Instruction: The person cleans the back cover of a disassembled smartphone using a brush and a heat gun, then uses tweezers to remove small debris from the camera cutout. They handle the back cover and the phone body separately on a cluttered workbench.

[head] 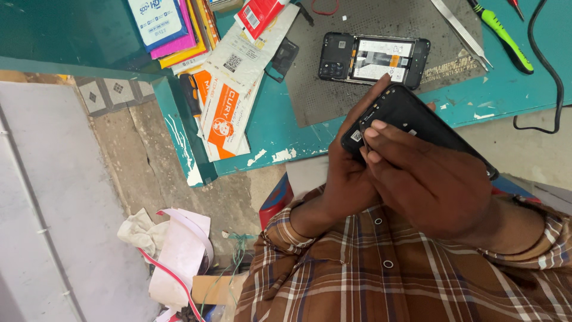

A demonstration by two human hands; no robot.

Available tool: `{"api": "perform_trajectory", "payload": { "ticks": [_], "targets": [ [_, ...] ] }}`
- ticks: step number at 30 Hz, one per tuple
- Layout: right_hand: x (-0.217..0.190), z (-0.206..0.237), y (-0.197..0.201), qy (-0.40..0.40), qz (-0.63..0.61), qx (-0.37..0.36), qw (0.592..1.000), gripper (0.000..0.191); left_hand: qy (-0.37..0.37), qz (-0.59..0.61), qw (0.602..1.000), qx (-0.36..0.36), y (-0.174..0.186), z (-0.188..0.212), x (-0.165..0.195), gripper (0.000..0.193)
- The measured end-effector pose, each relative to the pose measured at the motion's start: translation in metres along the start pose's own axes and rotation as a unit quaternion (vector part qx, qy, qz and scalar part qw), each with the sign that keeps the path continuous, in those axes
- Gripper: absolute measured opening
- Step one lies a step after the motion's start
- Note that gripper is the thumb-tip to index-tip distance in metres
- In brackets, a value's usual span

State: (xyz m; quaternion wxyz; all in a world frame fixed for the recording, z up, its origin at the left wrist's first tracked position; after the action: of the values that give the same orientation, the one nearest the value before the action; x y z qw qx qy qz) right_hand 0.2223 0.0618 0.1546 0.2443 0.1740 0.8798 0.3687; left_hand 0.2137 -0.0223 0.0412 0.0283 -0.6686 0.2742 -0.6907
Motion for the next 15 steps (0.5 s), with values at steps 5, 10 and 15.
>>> {"api": "perform_trajectory", "payload": {
  "ticks": [5, 10, 15],
  "targets": [
    [0.0011, 0.0017, -0.0027, -0.008, 0.001, -0.016, 1.0, 0.02, -0.008, -0.004, 1.0, 0.0, -0.001, -0.0003, 0.0013, 0.052],
    [0.0006, 0.0028, -0.0036, -0.005, 0.004, -0.026, 1.0, 0.022, -0.009, -0.017, 1.0, 0.008, -0.0011, -0.0029, 0.004, 0.048],
    [0.0004, 0.0015, -0.0018, 0.0, 0.003, -0.023, 1.0, 0.022, -0.027, -0.041, 0.999, 0.016, -0.0007, -0.0051, 0.0054, 0.054]
  ]
}}
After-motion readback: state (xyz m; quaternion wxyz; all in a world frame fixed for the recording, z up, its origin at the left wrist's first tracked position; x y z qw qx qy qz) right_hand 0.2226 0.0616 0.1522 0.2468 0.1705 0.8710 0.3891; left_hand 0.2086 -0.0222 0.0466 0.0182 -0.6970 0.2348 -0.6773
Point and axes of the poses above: each hand's wrist, its own z-axis away from the middle knuckle, its own y-axis out of the back of the hand, x = y × z, the point moved 8 cm from there along -z, towards the middle knuckle, and after that the axes turned 7 degrees about y, right-handed, at the moved point
